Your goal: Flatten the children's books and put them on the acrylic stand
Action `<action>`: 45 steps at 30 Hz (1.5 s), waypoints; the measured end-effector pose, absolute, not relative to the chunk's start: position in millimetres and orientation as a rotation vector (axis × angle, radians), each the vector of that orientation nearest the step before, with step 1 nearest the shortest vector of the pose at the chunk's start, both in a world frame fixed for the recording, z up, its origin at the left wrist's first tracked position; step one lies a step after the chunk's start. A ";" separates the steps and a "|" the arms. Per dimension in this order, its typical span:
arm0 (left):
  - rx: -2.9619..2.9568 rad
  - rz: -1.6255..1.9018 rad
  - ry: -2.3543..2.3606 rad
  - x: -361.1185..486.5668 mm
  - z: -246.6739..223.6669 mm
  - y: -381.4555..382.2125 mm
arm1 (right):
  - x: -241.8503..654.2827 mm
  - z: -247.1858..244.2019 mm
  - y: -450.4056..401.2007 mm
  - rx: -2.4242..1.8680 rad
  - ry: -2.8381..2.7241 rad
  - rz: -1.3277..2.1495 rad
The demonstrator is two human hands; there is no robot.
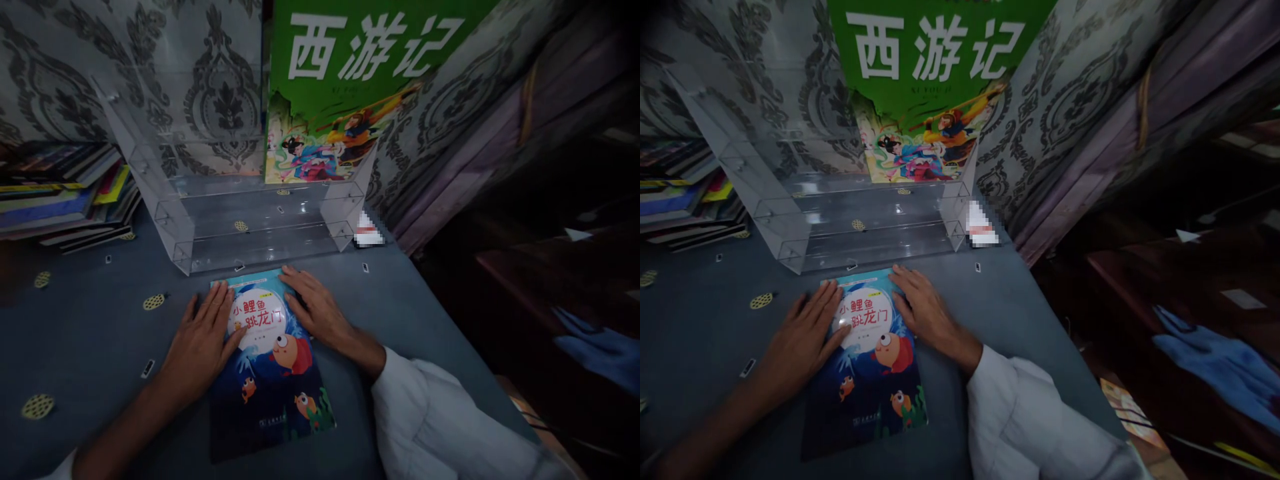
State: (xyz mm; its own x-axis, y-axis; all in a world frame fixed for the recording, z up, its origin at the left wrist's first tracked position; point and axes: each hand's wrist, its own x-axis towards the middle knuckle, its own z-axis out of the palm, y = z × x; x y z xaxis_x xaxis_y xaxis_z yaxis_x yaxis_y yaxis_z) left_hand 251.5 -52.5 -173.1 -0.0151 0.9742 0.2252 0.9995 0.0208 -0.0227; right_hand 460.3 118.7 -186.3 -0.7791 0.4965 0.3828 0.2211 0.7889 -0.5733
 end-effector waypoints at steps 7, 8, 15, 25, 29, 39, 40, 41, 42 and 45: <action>-2.033 -0.119 -2.119 240.8 -169.1 -51.4 | 460.8 -185.0 118.0 -0.417 -2.493 0.689; -2.028 -0.104 -2.109 239.7 -168.3 -52.2 | 461.0 -183.6 117.5 -0.397 -2.508 0.698; -1.923 -0.021 -2.091 228.9 -164.5 -60.4 | 462.7 -171.6 113.0 -0.188 -2.616 0.763; -1.921 0.015 -2.051 217.7 -160.3 -62.5 | 463.8 -169.9 110.5 -0.136 -2.653 0.775; -1.937 -0.041 -2.051 214.1 -163.3 -61.8 | 463.3 -170.0 109.7 -0.141 -2.657 0.758; -2.279 -0.199 -1.977 226.9 -159.0 -26.1 | 462.0 -172.0 106.8 -0.175 -2.643 0.711; -2.322 -0.203 -1.969 230.7 -157.6 -18.0 | 461.8 -171.5 106.4 -0.181 -2.641 0.707; -2.361 -0.205 -1.956 234.6 -156.3 -9.8 | 461.5 -171.0 106.1 -0.183 -2.638 0.703; -2.393 -0.202 -1.941 238.3 -155.1 -2.0 | 461.2 -170.6 105.8 -0.184 -2.633 0.700; -2.439 -0.197 -1.906 245.8 -153.3 15.4 | 460.3 -170.8 105.4 -0.191 -2.618 0.682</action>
